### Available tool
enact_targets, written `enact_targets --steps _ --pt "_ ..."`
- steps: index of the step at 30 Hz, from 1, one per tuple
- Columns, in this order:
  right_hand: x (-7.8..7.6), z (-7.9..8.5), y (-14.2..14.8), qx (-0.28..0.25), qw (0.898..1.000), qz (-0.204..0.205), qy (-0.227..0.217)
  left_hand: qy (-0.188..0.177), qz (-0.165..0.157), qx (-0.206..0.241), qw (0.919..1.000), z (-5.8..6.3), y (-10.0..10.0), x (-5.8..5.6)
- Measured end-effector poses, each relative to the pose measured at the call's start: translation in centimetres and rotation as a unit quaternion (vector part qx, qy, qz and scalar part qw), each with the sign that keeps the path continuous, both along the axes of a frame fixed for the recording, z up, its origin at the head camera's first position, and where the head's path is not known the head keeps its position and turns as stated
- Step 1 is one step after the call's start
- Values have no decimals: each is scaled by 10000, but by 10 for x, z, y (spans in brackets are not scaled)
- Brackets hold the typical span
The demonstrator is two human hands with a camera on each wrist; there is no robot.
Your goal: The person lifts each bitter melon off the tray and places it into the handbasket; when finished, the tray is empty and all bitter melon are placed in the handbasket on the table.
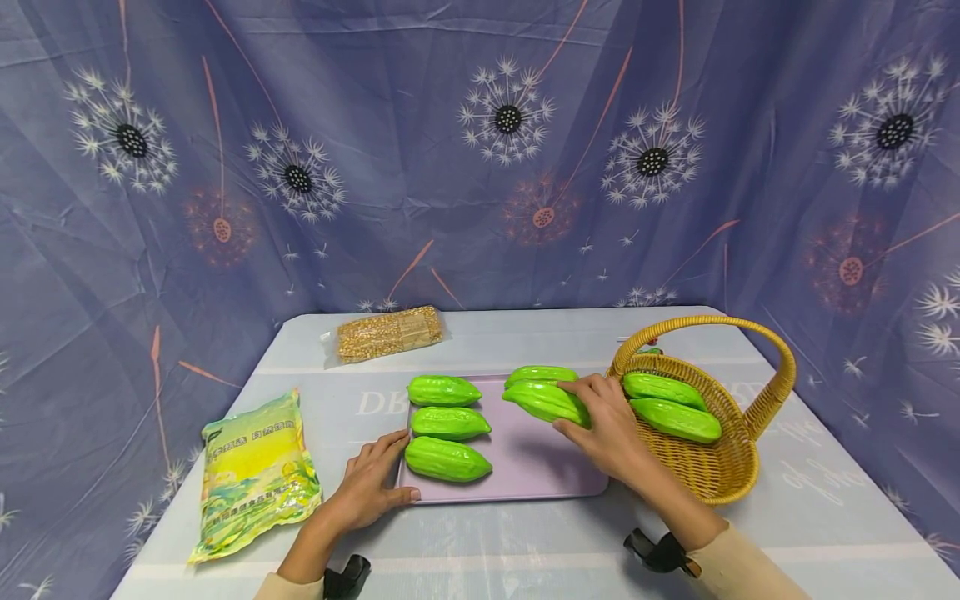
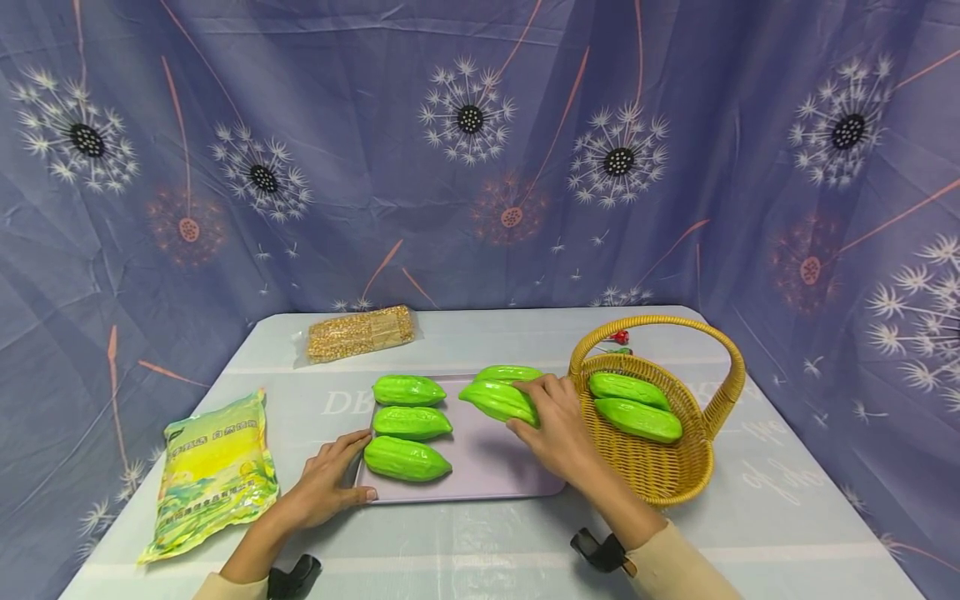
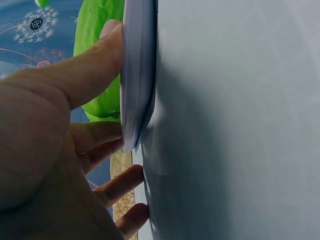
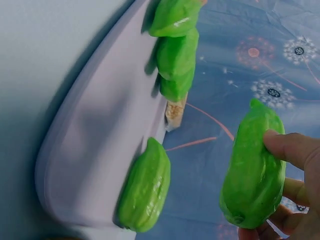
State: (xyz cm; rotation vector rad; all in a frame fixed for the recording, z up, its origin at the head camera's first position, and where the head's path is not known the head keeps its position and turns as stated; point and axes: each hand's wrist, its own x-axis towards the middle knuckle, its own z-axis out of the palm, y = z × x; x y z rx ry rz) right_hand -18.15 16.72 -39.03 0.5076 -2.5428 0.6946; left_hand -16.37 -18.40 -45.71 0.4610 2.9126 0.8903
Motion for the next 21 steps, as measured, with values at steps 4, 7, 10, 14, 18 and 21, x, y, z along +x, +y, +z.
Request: enact_targets --steps 4,7,10,14,18,21 --pt "5 5 10 93 9999 17 120 6 -11 -1 10000 0 0 0" --pt "9 9 17 158 9998 24 136 22 -18 1 10000 0 0 0" --pt "13 11 24 211 9996 19 191 32 -17 11 10000 -1 0 0" --pt "19 14 34 240 9994 -3 253 33 0 3 10000 -1 0 0" --pt "24 16 43 284 9994 -70 196 35 13 10 10000 -1 0 1" --pt "28 18 51 335 9992 -104 191 38 4 18 10000 -1 0 0"
